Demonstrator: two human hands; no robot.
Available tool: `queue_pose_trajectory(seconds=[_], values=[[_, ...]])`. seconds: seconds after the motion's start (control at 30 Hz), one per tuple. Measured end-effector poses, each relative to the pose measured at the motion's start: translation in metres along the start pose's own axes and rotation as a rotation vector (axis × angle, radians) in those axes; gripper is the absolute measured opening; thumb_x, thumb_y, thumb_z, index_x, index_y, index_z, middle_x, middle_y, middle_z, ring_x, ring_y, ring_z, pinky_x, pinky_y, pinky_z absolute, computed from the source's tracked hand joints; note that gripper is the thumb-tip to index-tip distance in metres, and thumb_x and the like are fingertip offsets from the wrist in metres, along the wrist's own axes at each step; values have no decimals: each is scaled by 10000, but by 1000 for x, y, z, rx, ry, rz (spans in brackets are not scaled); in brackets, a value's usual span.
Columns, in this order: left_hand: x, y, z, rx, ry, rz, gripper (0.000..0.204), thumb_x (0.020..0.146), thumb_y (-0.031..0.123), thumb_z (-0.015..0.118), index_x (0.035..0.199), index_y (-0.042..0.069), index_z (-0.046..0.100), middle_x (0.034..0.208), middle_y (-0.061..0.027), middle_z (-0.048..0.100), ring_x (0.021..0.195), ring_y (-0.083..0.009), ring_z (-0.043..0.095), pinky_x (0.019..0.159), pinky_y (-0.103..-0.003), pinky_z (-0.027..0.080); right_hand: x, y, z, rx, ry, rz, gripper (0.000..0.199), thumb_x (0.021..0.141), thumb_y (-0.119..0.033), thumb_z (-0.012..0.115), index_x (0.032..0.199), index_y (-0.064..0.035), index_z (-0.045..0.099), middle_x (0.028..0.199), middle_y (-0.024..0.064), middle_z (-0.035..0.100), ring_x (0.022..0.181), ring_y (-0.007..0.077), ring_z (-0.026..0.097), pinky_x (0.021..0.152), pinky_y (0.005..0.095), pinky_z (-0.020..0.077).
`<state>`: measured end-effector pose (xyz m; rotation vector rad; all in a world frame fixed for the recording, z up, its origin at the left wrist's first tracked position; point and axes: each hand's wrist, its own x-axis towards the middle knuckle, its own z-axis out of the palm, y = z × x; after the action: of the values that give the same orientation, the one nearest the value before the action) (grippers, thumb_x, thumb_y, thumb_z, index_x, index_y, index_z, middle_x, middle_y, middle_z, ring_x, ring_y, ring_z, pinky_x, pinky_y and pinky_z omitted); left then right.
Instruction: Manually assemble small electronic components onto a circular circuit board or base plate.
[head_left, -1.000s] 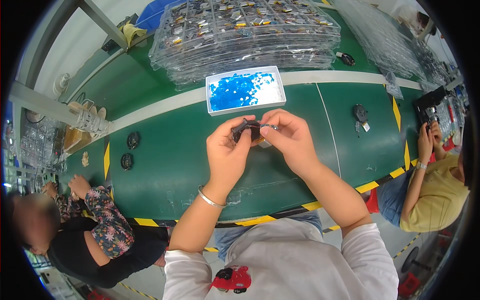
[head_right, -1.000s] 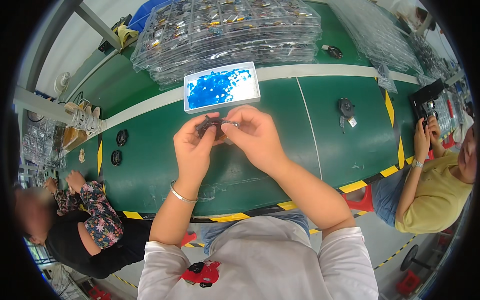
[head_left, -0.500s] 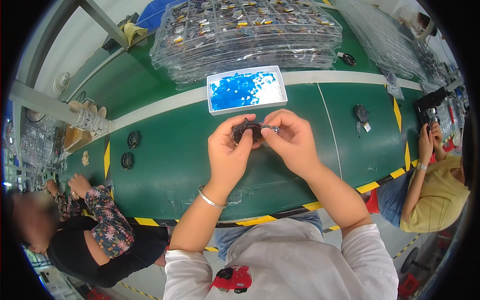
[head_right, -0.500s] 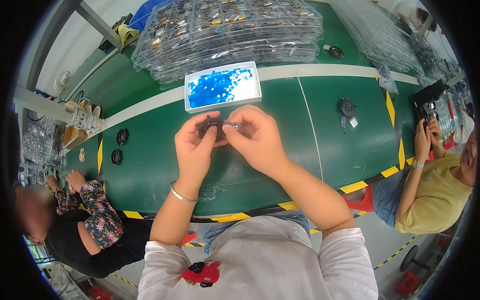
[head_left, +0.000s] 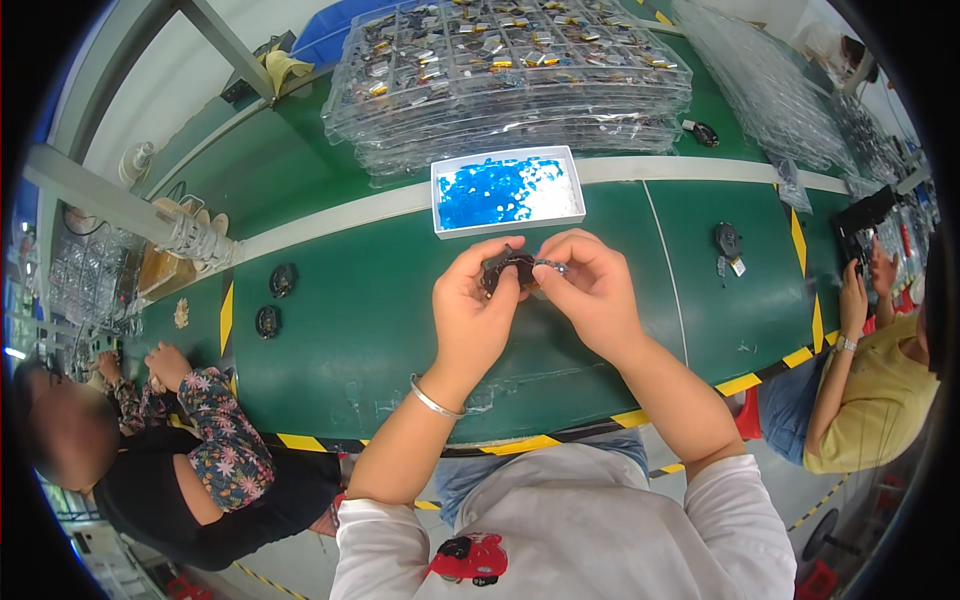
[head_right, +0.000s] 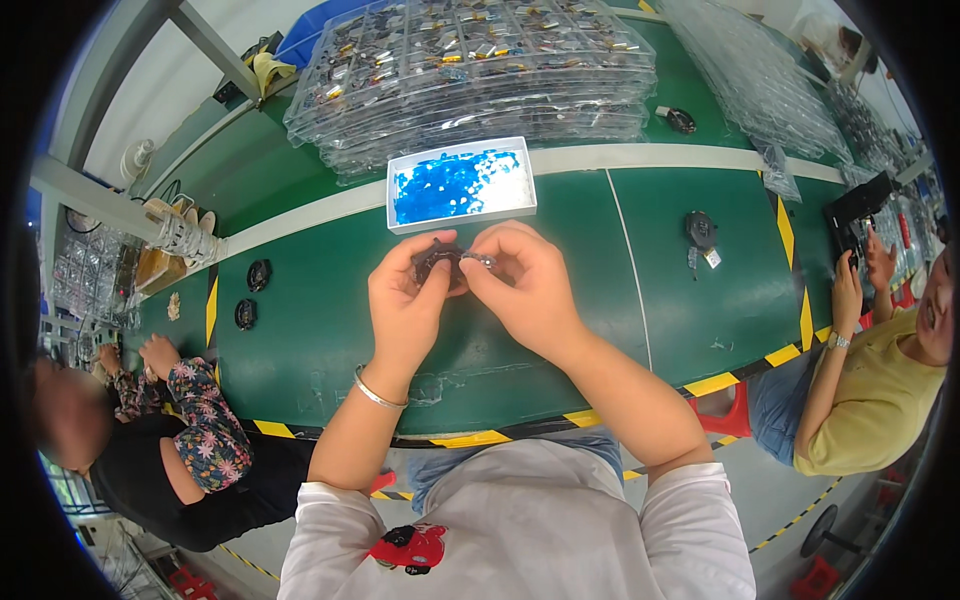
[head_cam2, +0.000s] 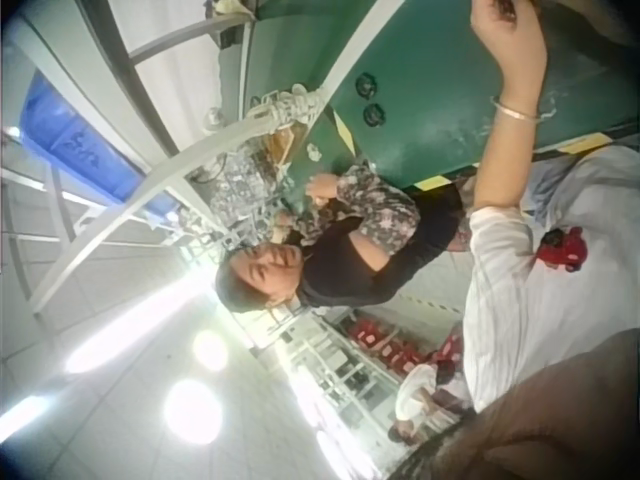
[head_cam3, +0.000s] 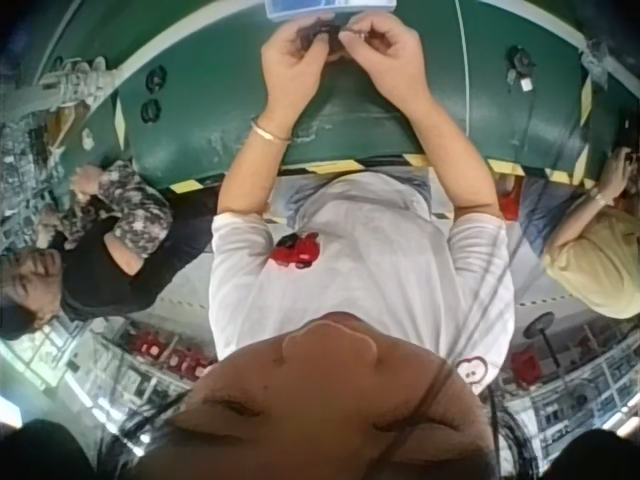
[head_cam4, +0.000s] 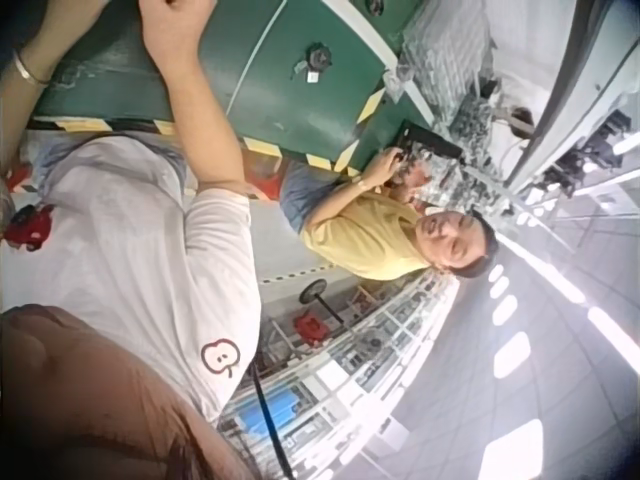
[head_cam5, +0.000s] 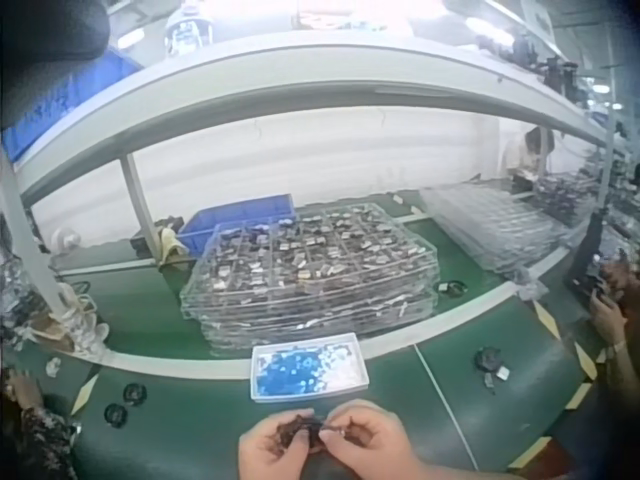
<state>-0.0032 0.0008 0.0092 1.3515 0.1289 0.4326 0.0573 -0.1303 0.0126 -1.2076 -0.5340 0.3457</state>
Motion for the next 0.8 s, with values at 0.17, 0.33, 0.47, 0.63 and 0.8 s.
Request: queue_pose_trajectory(seconds=[0.17, 0.33, 0.47, 0.63, 0.8], values=[[0, 5, 0, -32, -48, 55, 232, 881, -74, 514, 1101, -34, 576, 1065, -92, 623, 917, -140, 625, 784, -270, 553, 0, 1, 0, -12, 20, -14, 36, 838, 45, 588, 823, 18, 569, 955, 68, 550, 860, 107, 545, 765, 241, 454], [-5, 19, -1, -30, -99, 19, 215, 897, -54, 503, 1099, -41, 574, 1050, -99, 624, 929, -150, 624, 808, -284, 551, -3, -4, 2, 55, 3, 7, 37, 835, 48, 584, 820, 19, 568, 931, 69, 571, 852, 110, 551, 756, 239, 454], [-14, 25, -3, -64, -103, 27, 192, 908, -32, 504, 1085, -44, 575, 1035, -105, 624, 922, -150, 626, 810, -290, 550, -8, -9, 8, 14, -28, -66, 45, 827, 58, 582, 813, 17, 569, 922, 66, 569, 843, 122, 558, 757, 245, 461], [-47, 28, -16, 24, -29, 14, 148, 909, 14, 526, 1039, -33, 582, 988, -111, 640, 855, -166, 641, 748, -302, 554, -27, -12, 18, -186, -169, -98, 46, 817, 49, 596, 801, 19, 565, 905, 73, 558, 823, 130, 559, 740, 259, 482], [-84, 35, -25, 6, 57, -40, 127, 910, 23, 521, 1009, -23, 586, 941, -93, 645, 829, -154, 641, 730, -288, 549, -44, -20, 36, -474, -267, -213, 113, 748, 4, 656, 720, 2, 547, 750, 63, 541, 669, 134, 533, 594, 262, 437]])
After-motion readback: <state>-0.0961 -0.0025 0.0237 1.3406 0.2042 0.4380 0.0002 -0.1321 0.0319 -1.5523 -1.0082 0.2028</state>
